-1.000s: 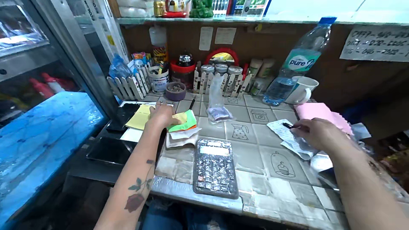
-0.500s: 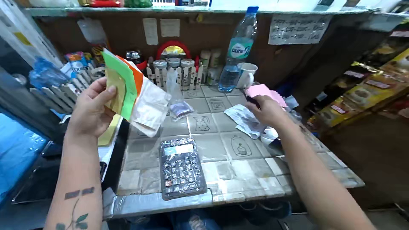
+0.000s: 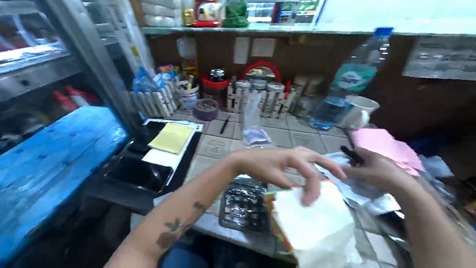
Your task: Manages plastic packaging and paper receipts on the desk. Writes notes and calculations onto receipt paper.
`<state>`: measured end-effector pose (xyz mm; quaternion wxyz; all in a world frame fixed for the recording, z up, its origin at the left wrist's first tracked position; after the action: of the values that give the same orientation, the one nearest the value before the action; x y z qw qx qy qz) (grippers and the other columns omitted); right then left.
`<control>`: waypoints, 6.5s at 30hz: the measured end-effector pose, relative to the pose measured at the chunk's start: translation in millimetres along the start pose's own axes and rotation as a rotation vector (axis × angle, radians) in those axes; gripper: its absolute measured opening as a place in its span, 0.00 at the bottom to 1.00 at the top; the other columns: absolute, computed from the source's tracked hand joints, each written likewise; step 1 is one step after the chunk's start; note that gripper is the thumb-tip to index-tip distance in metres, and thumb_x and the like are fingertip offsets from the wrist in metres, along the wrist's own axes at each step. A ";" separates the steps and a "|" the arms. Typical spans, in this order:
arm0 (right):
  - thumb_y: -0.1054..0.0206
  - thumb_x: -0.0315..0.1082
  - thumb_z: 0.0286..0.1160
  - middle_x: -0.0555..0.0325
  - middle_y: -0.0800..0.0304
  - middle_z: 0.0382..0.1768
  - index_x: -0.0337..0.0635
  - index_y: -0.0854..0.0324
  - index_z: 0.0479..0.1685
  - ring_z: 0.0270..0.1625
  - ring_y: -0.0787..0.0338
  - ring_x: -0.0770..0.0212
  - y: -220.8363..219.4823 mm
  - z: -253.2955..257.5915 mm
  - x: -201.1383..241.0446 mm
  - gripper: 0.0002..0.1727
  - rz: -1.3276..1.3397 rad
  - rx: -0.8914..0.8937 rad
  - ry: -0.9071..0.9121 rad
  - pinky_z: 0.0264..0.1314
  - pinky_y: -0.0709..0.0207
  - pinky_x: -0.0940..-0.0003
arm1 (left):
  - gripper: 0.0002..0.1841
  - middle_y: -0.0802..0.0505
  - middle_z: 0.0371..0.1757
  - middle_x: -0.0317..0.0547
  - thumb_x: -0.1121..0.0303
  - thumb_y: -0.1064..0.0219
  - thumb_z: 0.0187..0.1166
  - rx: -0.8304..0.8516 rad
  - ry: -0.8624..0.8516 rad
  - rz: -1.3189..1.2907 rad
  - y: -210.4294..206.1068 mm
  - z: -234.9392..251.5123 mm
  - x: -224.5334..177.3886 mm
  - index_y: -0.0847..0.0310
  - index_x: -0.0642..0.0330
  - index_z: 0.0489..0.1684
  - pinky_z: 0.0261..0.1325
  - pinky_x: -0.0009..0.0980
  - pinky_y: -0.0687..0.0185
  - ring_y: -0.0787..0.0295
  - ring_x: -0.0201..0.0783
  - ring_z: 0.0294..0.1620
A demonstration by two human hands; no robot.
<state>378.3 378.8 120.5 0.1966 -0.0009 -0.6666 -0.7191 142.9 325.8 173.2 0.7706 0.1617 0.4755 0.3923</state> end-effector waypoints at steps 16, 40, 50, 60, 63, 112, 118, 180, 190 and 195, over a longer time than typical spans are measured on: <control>0.20 0.35 0.56 0.61 0.13 0.40 0.45 0.25 0.65 0.38 0.12 0.70 11.0 16.6 -45.1 0.32 0.722 -0.021 -0.005 0.42 0.13 0.67 | 0.34 0.15 0.70 0.71 0.70 0.16 0.65 0.053 1.573 0.674 176.3 -224.0 67.6 0.21 0.63 0.75 0.75 0.75 0.37 0.23 0.72 0.74; 0.31 0.25 0.78 0.55 0.07 0.42 0.50 0.17 0.68 0.35 0.08 0.65 -40.9 6.1 47.3 0.20 0.734 0.396 0.186 0.38 0.12 0.68 | 0.40 0.23 0.78 0.71 0.60 0.11 0.57 0.142 1.526 0.706 198.8 -268.6 80.8 0.20 0.55 0.77 0.81 0.72 0.45 0.36 0.75 0.82; 0.21 0.44 0.72 0.53 0.11 0.39 0.49 0.21 0.75 0.38 0.13 0.58 -55.2 21.0 32.6 0.30 0.382 0.254 0.212 0.45 0.17 0.53 | 0.35 0.13 0.58 0.73 0.62 0.10 0.57 0.061 1.525 0.686 198.1 -270.3 76.4 0.20 0.74 0.61 0.70 0.71 0.29 0.18 0.71 0.64; 0.20 0.42 0.70 0.58 0.20 0.25 0.39 0.14 0.45 0.28 0.23 0.64 -58.3 30.1 29.5 0.17 0.412 0.392 0.080 0.34 0.26 0.62 | 0.13 0.09 0.33 0.54 0.70 0.22 0.73 -0.240 1.225 0.622 203.7 -240.4 35.5 0.18 0.66 0.47 0.47 0.59 0.16 0.10 0.51 0.38; 0.21 0.42 0.72 0.59 0.20 0.23 0.40 0.14 0.38 0.26 0.23 0.66 -54.9 29.2 20.9 0.14 0.452 0.408 0.084 0.32 0.27 0.65 | 0.14 0.09 0.32 0.42 0.67 0.22 0.70 -0.275 1.037 0.604 196.2 -187.8 -3.3 0.20 0.58 0.47 0.40 0.40 0.12 0.10 0.36 0.33; 0.28 0.41 0.74 0.65 0.04 0.34 0.53 0.09 0.44 0.32 0.07 0.73 13.9 -13.7 30.4 0.07 1.293 0.055 0.164 0.35 0.09 0.75 | 0.37 0.08 0.54 0.45 0.49 0.12 0.56 0.106 0.946 0.291 15.1 -81.7 74.3 0.16 0.50 0.70 0.64 0.60 0.21 0.13 0.46 0.57; 0.43 0.42 0.88 0.78 0.04 0.48 0.61 0.14 0.63 0.46 0.08 0.83 26.8 -25.5 49.2 0.15 1.466 0.107 0.394 0.48 0.12 0.84 | 0.31 0.10 0.43 0.49 0.47 0.16 0.61 -0.057 0.935 0.470 -13.5 -61.6 77.5 0.14 0.59 0.58 0.64 0.62 0.33 0.14 0.49 0.48; 0.33 0.34 0.78 0.72 0.26 0.16 0.47 0.23 0.21 0.19 0.28 0.81 -79.4 -0.9 130.3 0.14 0.839 -0.028 0.387 0.19 0.39 0.85 | 0.51 0.20 0.83 0.45 0.18 0.58 0.71 -0.412 0.840 0.911 -171.0 -61.0 -4.5 0.22 0.50 0.80 0.86 0.56 0.39 0.37 0.58 0.89; 0.32 0.33 0.78 0.71 0.23 0.18 0.45 0.20 0.23 0.21 0.26 0.82 -78.4 0.3 130.6 0.12 0.819 -0.014 0.411 0.21 0.36 0.86 | 0.49 0.21 0.84 0.44 0.19 0.57 0.72 -0.403 0.874 0.882 -169.1 -59.5 -4.6 0.21 0.47 0.79 0.87 0.56 0.42 0.39 0.58 0.90; 0.32 0.32 0.79 0.70 0.22 0.18 0.44 0.20 0.24 0.20 0.24 0.81 -78.7 -0.7 132.5 0.12 0.812 0.005 0.449 0.20 0.33 0.86 | 0.49 0.21 0.83 0.45 0.18 0.57 0.71 -0.404 0.883 0.889 -168.5 -58.2 -5.5 0.20 0.46 0.78 0.86 0.54 0.41 0.38 0.57 0.89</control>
<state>233.9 343.5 79.9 0.6018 -0.1056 -0.5549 -0.5646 167.5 206.7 42.8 0.2829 0.0187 0.5519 0.7842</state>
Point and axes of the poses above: each hand's wrist, its own z-axis towards the middle knuckle, its own y-axis out of the back of the hand, x = y × z, the point moved 6 cm from there along z, towards the middle knuckle
